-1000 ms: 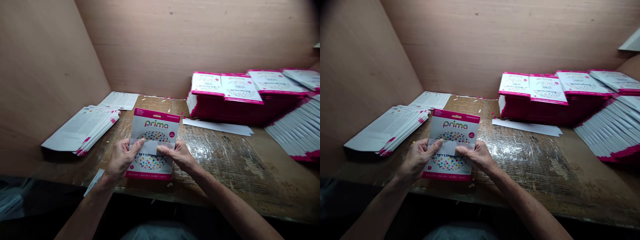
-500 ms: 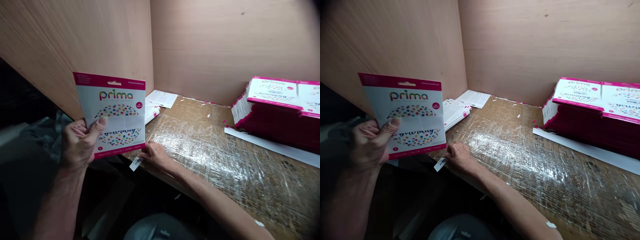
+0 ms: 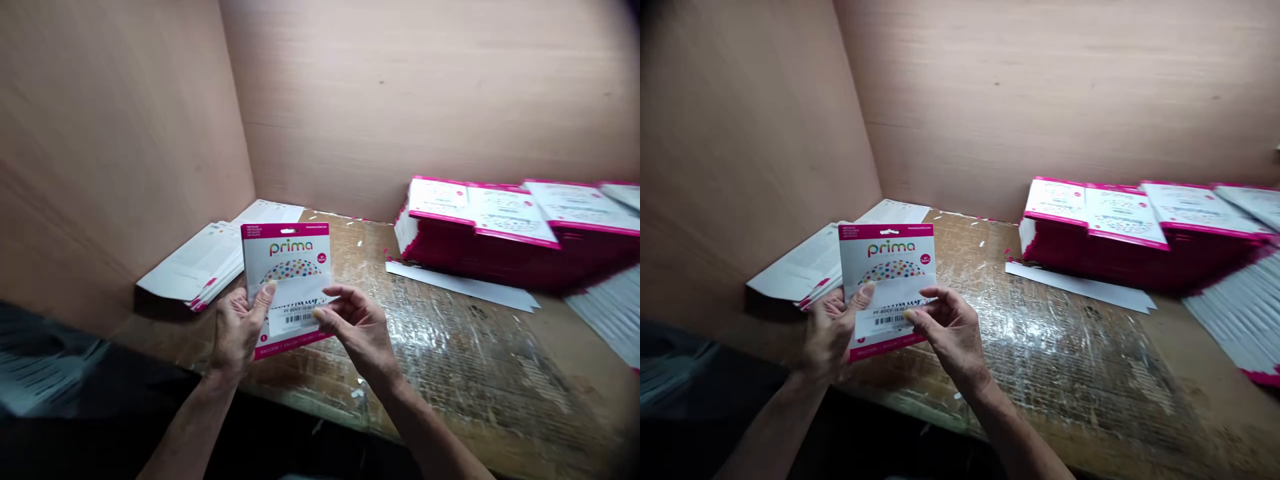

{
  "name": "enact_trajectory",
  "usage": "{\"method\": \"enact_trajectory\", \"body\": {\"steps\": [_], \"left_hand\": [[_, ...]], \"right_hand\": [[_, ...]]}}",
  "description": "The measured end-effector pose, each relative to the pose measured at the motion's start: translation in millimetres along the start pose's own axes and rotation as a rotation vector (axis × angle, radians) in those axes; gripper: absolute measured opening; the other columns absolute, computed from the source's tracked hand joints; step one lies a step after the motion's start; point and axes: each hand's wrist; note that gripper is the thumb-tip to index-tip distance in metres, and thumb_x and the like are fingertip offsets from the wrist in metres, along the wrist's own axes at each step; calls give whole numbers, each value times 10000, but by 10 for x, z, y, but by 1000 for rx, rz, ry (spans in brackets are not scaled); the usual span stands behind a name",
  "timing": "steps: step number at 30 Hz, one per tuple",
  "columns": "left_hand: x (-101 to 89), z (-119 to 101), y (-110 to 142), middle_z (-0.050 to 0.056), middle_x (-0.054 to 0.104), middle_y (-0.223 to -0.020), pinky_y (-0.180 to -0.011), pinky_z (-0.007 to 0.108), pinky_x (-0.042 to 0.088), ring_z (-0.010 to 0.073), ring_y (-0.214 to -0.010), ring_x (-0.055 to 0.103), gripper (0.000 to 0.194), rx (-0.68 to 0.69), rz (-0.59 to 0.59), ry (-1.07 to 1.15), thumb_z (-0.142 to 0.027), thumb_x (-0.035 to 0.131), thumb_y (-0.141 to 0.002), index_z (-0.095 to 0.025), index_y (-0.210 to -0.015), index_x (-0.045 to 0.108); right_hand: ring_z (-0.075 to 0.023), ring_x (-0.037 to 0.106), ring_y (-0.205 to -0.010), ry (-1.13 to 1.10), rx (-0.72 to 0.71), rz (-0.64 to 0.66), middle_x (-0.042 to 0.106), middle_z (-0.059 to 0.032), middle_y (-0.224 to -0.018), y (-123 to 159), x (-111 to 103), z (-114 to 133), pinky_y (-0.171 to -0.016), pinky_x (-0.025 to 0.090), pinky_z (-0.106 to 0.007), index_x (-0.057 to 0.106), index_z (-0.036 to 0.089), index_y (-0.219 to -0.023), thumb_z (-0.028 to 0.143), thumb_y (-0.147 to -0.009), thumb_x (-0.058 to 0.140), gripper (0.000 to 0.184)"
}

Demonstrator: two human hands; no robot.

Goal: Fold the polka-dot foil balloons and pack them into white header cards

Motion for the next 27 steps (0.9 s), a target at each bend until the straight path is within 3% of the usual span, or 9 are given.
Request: {"method": "enact_trajectory", "body": {"steps": [3, 6, 13, 17, 21, 24, 27], "left_hand": [[237, 77, -10, 61, 737, -722, -541, 257, 540, 214, -618, 679, 401, -5, 56, -40, -468, 788, -665, -145, -888, 711], [320, 108, -28, 76, 743, -748, -585, 260, 549, 221, -662, 688, 380, 33, 77, -78, -452, 779, -676, -134, -875, 714], [309, 138, -40, 105, 742, -765, -609, 290, 559, 245, -696, 696, 483, 30, 79, -113, -529, 757, -696, -100, -916, 721], [298, 111, -39, 104, 747, -771, -603, 279, 559, 255, -721, 703, 427, 30, 61, -159, -507, 765, -691, -120, -867, 727], [304, 54, -36, 96, 745, -730, -535, 241, 531, 245, -670, 695, 327, 81, 20, -331, -453, 756, -700, -139, -787, 731], [307, 67, -45, 97, 749, -742, -533, 234, 531, 245, -677, 698, 330, 105, 25, -377, -465, 730, -726, -141, -788, 729], [324, 110, -43, 94, 746, -735, -547, 255, 550, 260, -690, 709, 384, 36, 64, -265, -486, 759, -699, -133, -843, 717]], "right_hand": [[-116, 654, -620, 50, -54, -115, 708, 18, -710, -118, -149, 13, -618, 553, -249, 637, 197, -944, 338, -682, 836, 358], [-136, 680, -684, 102, -71, -134, 720, 6, -744, -185, -274, -7, -667, 564, -271, 638, 200, -966, 350, -690, 826, 366], [-179, 698, -725, 274, -85, -159, 732, -31, -791, -267, -365, -134, -699, 573, -324, 632, 194, -1013, 399, -738, 775, 372], [-187, 702, -711, 397, -123, -190, 732, -40, -785, -306, -321, -198, -681, 576, -324, 635, 192, -995, 409, -775, 740, 326], [-217, 695, -711, 798, -233, -235, 732, -79, -840, -320, -287, -226, -693, 564, -370, 643, 180, -962, 420, -839, 678, 272], [-293, 684, -893, 1015, -317, -362, 662, -190, -1156, -340, -317, -246, -758, 558, -436, 599, 144, -1161, 521, -813, 683, 519], [-308, 655, -1013, 788, -273, -363, 588, -219, -1283, -373, -366, -264, -796, 569, -428, 559, 147, -1213, 618, -737, 712, 687]]}}
Point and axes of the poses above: each hand's wrist, its own y-axis away from the middle knuckle, its own x-axis out of the palm, z = x × y
